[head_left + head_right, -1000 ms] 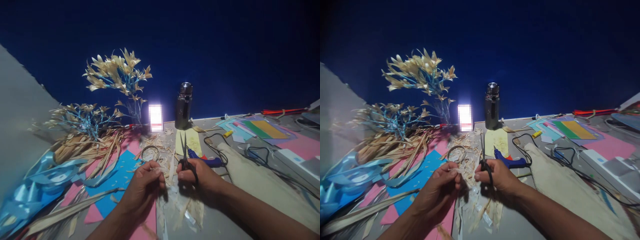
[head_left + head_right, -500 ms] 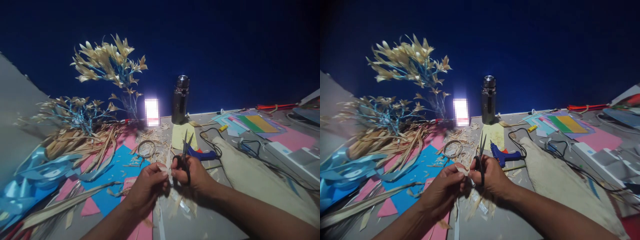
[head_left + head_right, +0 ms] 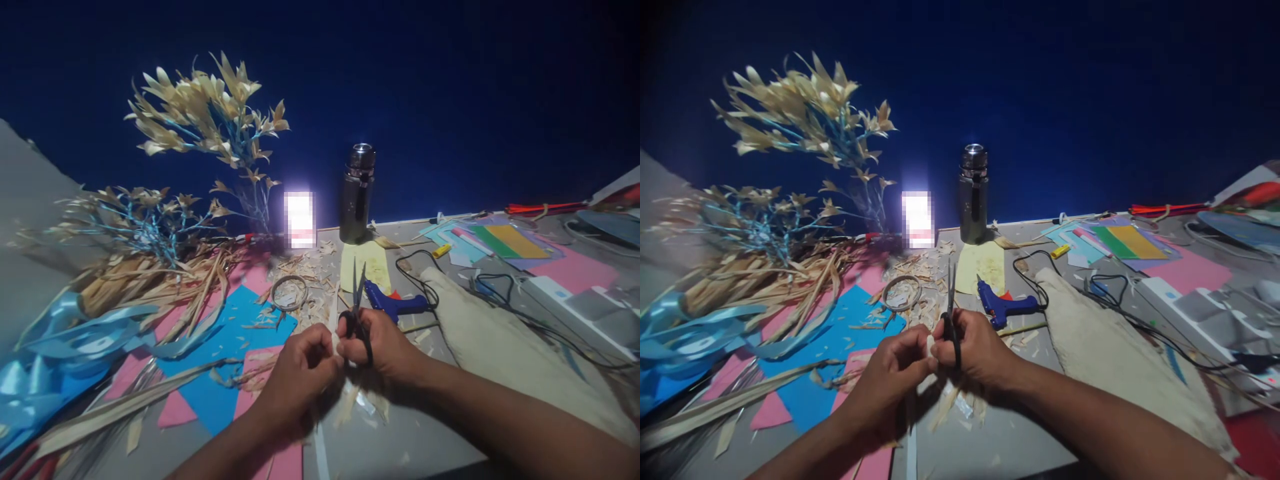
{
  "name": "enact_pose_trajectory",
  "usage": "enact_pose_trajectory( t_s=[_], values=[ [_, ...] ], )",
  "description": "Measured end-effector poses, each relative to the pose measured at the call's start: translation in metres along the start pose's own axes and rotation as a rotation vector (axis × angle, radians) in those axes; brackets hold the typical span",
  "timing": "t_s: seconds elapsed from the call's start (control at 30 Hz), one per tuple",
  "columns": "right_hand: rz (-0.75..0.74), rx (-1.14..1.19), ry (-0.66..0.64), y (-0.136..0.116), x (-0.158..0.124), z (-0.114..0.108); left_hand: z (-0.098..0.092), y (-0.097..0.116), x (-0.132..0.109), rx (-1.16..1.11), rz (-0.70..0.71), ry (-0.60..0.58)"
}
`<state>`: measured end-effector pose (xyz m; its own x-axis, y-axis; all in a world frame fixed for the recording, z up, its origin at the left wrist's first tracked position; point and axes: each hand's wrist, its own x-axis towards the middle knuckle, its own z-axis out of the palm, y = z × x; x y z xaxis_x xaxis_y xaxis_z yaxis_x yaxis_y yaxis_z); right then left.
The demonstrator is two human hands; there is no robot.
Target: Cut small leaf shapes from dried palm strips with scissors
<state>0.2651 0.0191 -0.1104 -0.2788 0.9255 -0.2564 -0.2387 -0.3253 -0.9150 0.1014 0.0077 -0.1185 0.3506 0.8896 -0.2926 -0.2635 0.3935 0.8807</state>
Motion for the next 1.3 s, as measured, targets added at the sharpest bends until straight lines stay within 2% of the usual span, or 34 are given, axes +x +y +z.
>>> enact_pose_trajectory(
  t_s=[0.17,0.3,0.37,0.5,0.6,0.7,0.8,0.87,0.93,1.03,1.13,1.3],
  values=[
    [0.005,0.126,0.055,-0.001,0.000,0.003,-0.001,0.001,0.000,0.070,0.037,0.043],
    [0.106,0.187,-0.017,-0.010,0.001,0.001,-0.005,0.007,0.000,0.177,0.089,-0.013],
    [0.137,0.214,-0.054,-0.014,0.001,-0.001,-0.006,0.009,0.000,0.159,0.079,-0.051],
    [0.079,0.112,-0.052,-0.018,-0.002,-0.003,-0.006,0.006,0.001,0.125,0.045,-0.002],
    [0.062,0.019,-0.035,-0.016,-0.003,-0.002,-0.008,0.004,0.001,0.247,0.069,0.034],
    [0.127,0.066,-0.057,-0.015,-0.002,-0.002,-0.010,0.011,0.000,0.424,0.132,-0.044],
    [0.190,0.081,-0.148,-0.019,0.000,-0.004,-0.011,0.024,-0.003,0.506,0.199,-0.148],
    [0.202,0.123,-0.189,-0.021,0.003,-0.007,-0.010,0.027,-0.003,0.418,0.171,-0.190],
    [0.180,0.175,-0.179,-0.022,0.005,-0.008,-0.010,0.024,-0.002,0.232,0.093,-0.183],
    [0.098,0.167,-0.091,-0.019,0.006,-0.008,-0.009,0.011,0.002,0.019,0.016,-0.073],
    [0.077,0.111,-0.038,-0.014,0.003,-0.004,-0.010,0.001,0.006,0.011,-0.008,0.027],
    [0.059,0.098,-0.034,-0.013,0.002,-0.002,-0.012,-0.001,0.006,0.028,-0.008,-0.013]
  ],
)
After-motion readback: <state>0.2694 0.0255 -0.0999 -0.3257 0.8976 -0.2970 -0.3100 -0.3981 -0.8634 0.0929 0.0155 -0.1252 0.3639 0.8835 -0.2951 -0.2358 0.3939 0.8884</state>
